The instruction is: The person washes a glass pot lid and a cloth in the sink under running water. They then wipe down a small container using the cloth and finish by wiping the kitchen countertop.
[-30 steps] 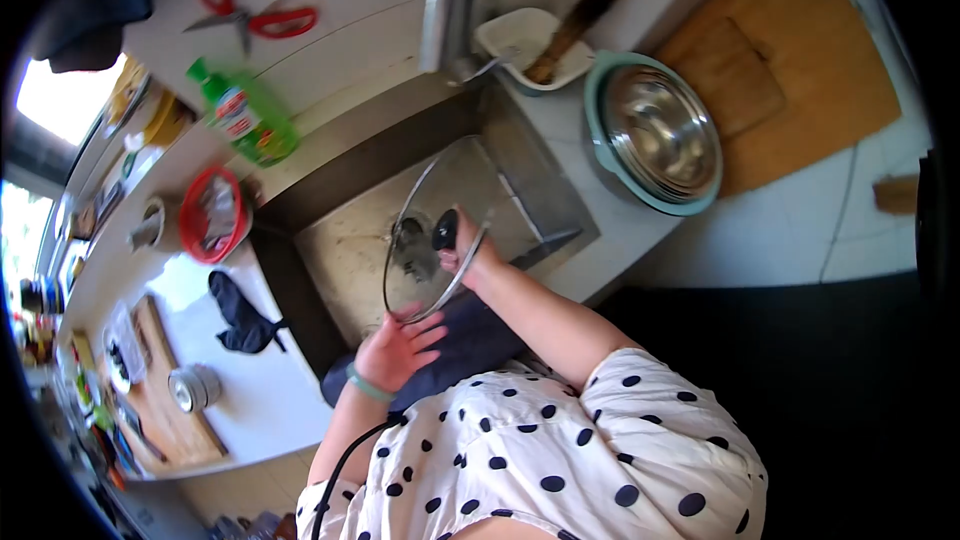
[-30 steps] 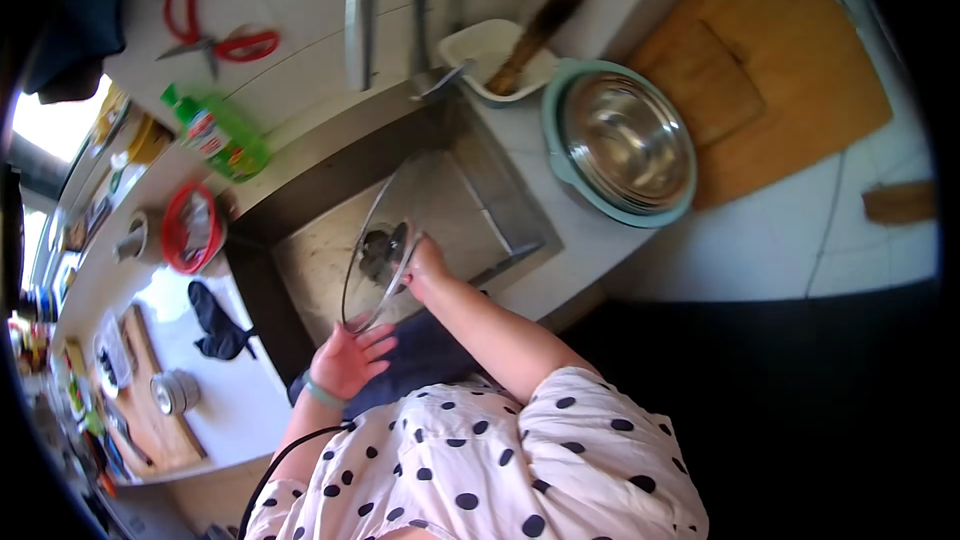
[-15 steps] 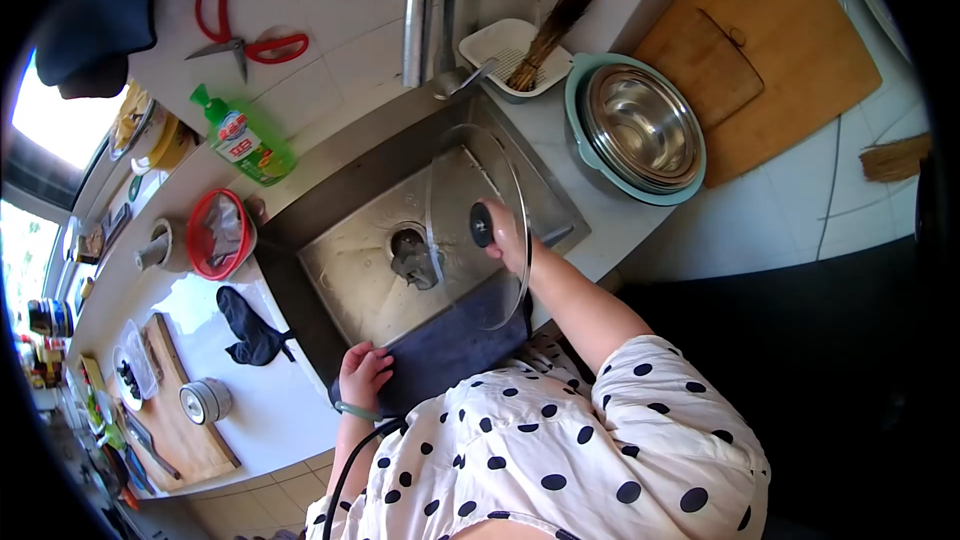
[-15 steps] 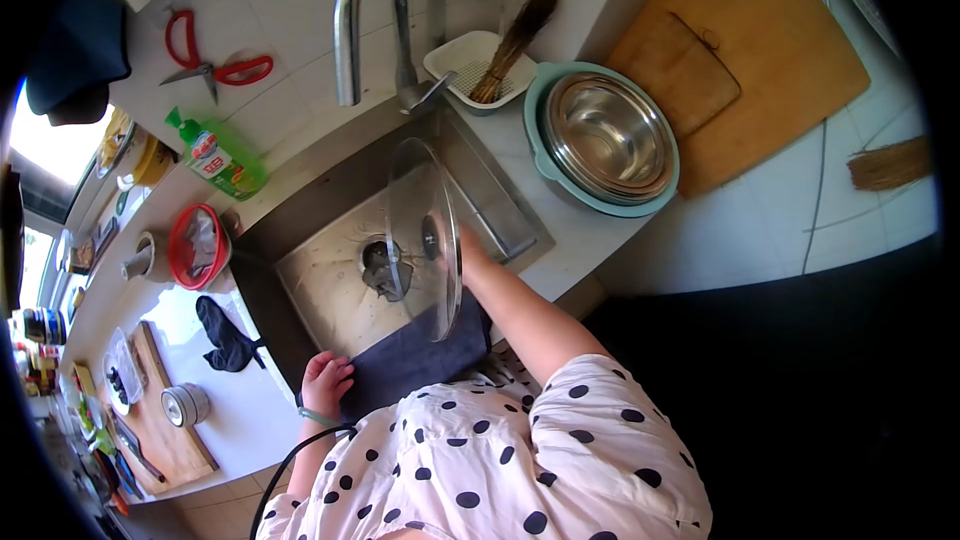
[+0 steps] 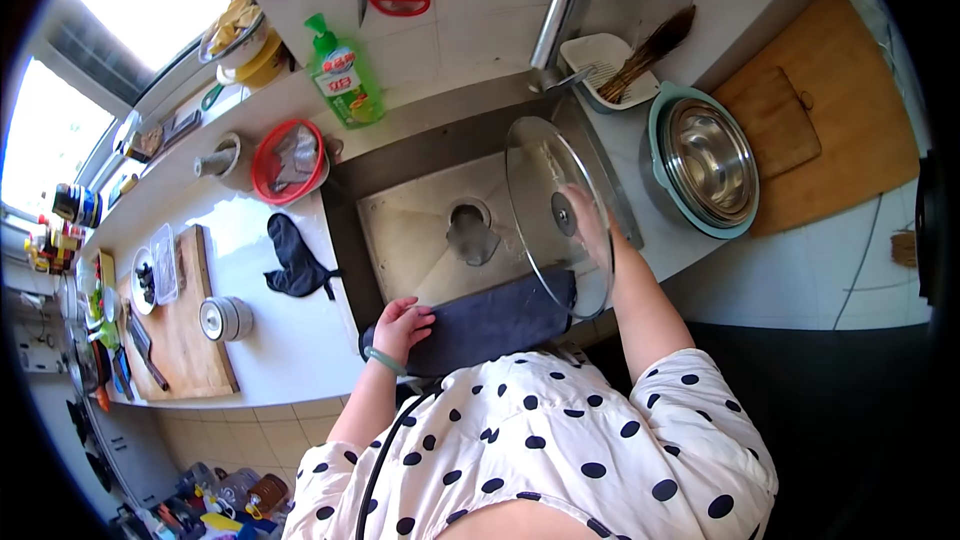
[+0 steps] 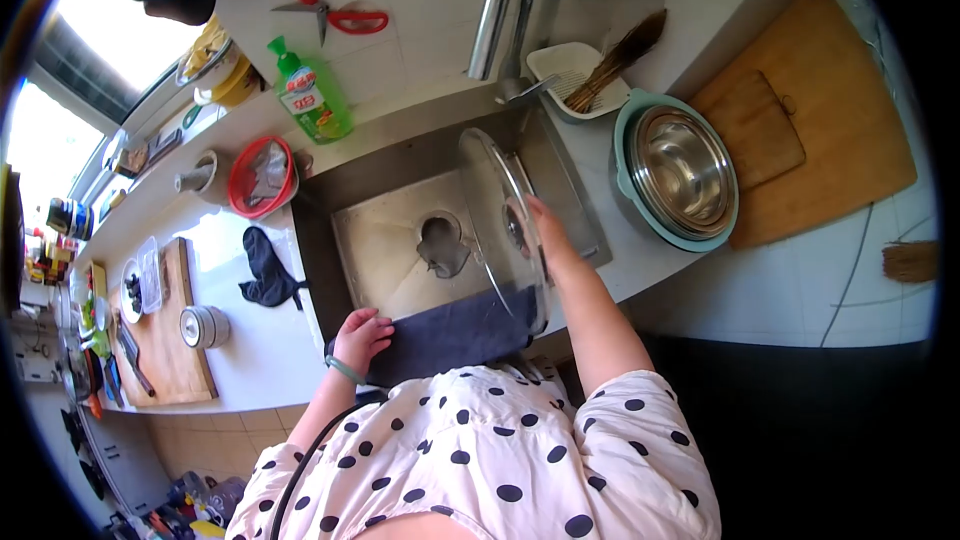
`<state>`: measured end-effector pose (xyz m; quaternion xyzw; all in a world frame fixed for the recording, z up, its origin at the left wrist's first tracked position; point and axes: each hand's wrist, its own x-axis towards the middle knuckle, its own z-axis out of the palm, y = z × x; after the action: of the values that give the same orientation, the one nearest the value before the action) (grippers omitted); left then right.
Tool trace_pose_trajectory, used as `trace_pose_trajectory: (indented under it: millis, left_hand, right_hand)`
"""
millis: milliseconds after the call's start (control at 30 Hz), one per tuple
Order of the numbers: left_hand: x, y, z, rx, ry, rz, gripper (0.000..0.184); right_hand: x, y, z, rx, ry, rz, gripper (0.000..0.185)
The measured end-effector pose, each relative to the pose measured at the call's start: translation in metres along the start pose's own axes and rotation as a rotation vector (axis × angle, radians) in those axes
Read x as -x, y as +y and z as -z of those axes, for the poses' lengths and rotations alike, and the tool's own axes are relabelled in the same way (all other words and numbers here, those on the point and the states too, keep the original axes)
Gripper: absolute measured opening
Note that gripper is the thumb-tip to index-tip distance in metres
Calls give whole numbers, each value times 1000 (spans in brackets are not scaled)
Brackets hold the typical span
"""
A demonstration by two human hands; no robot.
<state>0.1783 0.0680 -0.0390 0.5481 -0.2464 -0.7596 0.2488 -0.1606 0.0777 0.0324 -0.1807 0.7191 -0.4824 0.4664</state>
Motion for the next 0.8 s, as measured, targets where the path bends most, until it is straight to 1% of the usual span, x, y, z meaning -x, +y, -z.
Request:
trace_pose_trajectory:
  millis: [67, 100, 200, 233, 333, 400, 467, 533, 633, 733, 767, 800]
  left_hand:
    - [0, -1, 2, 26, -17, -3, 19]
    - [-1, -2, 3, 36, -21, -4, 19]
    - [0, -2, 3, 64, -29, 2, 20]
    - [-1, -2, 4, 74, -34, 4, 20]
    - [1, 1, 5, 77, -31, 33, 25]
    - [-2, -4, 11, 78, -63, 18, 27]
    - [1, -1, 10, 82, -56, 14, 27]
    - [-1, -2, 12, 91, -88, 37, 26]
    - [-3, -4, 17, 118, -99, 31, 25]
    - [-1, -3, 15, 103, -136, 15, 26]
    - [-2, -5, 15, 95, -134, 17, 26]
    - [1, -2, 15, 87, -130, 16, 26]
  right_hand:
    - [5, -9, -2, 162, -49, 19, 36]
    - [19, -22, -12, 161, 37, 4, 29]
    - [22, -23, -13, 158, -97, 257, 25]
    - [27, -32, -21, 154, -47, 193, 22]
    - [5, -7, -19, 114, -108, 343, 23]
    - [10, -15, -23, 333, -76, 456, 22]
    - [22, -23, -35, 311, -26, 389, 21]
    - [-5, -5, -24, 409, -83, 522, 21]
    - [6, -21, -33, 386, -98, 455, 22]
    - [23, -40, -46, 595, -62, 639, 20]
    - [28, -46, -48, 748, -17, 671, 19]
    - [33, -48, -52, 800, 23, 791, 22]
